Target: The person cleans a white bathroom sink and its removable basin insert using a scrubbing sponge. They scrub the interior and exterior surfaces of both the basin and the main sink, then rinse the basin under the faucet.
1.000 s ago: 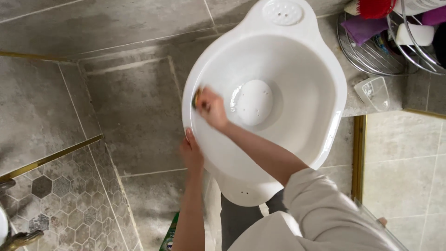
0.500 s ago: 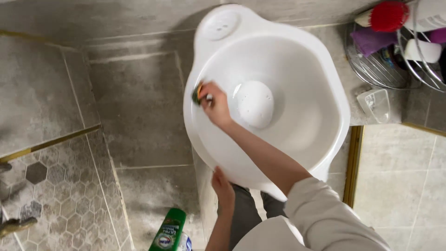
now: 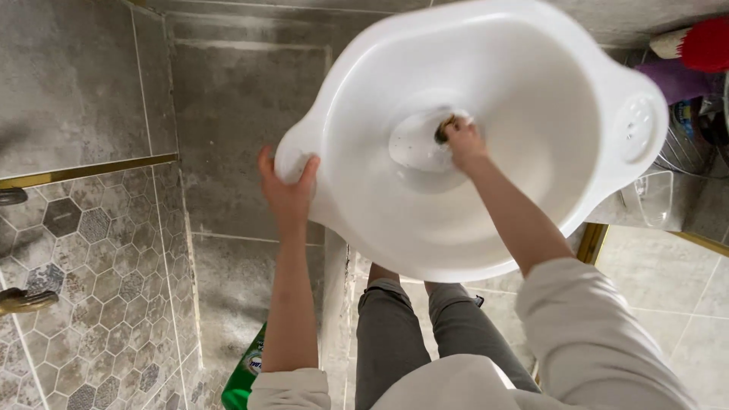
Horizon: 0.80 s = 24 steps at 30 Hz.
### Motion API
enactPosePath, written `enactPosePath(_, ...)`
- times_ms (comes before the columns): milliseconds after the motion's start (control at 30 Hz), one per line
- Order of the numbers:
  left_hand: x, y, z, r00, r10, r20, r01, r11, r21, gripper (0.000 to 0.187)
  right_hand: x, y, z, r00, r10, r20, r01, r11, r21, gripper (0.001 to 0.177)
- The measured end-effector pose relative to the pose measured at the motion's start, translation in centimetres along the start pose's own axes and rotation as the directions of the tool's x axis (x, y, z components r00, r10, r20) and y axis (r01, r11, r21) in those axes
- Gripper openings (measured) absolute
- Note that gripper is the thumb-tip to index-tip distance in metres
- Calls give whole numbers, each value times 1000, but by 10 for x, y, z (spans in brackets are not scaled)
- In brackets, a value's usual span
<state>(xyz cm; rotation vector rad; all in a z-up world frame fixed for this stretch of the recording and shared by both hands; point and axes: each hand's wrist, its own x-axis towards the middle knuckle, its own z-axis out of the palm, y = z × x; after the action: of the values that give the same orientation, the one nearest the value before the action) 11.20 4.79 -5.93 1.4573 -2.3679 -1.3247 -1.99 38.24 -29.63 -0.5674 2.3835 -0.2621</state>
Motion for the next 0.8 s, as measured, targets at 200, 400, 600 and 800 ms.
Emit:
enactPosePath(200,23,-23,16,1000,2,0,-2,1000,-19,70,18,-22,62,973,-12,229,87,943,-321,67)
enactPosePath(400,27,-41,25,993,-46,-109,30,990,-138,51,-6,-137,63,936,-348,-60,305,709,636,32)
enactPosePath(600,5,-24,16,981,-150,-123,131,980,-152,59,-118,-179,-57,860,-490,-142,389,450,804,19)
enactPosePath(800,-22,-39,16,999,13,-47,-13,1000,-1,59,-76,-220,-82,912,-64,-404,402,326,856,22)
